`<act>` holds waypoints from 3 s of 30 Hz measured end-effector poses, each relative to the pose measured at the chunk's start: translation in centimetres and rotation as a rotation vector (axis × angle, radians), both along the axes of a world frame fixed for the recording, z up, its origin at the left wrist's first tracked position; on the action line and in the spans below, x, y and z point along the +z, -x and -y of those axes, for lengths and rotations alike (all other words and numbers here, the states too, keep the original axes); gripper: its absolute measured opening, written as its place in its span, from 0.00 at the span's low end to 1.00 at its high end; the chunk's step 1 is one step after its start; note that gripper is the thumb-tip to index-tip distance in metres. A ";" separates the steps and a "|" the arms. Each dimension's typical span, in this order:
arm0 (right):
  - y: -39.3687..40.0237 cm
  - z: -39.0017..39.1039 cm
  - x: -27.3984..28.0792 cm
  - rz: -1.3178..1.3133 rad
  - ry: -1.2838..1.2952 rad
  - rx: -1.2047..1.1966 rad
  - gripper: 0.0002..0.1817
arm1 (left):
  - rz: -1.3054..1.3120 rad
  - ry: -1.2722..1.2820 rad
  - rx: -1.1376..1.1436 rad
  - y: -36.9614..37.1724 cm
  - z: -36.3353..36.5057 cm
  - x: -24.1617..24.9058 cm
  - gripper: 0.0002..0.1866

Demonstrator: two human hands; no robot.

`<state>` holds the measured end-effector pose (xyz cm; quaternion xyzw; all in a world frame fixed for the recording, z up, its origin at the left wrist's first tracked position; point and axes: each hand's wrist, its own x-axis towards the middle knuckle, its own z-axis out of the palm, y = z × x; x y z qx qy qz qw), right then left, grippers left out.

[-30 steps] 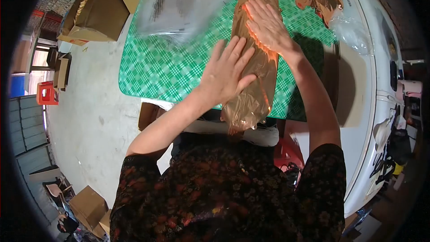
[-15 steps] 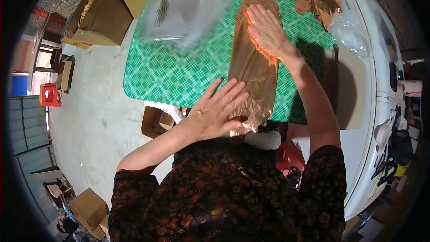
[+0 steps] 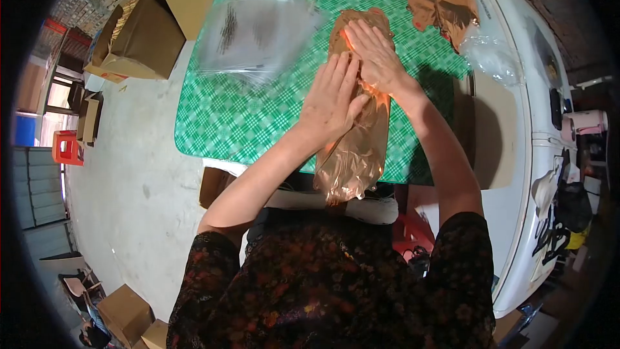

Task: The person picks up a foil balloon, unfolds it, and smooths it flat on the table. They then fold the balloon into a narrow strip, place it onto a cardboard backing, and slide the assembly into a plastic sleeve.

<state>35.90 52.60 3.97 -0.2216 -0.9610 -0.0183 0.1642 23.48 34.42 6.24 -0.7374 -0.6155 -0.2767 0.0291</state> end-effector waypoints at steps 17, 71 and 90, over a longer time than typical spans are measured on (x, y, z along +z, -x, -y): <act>-1.9 -5.7 7.4 0.095 0.214 -0.169 0.16 | -0.153 0.097 0.015 -0.4 0.1 -0.5 0.36; 1.9 -9.7 10.6 0.340 0.955 -0.301 0.11 | -0.083 0.080 -0.004 -0.3 0.2 -0.2 0.39; -1.7 -10.4 9.5 0.161 1.262 -0.299 0.15 | -0.118 0.097 -0.024 -0.3 0.3 0.2 0.35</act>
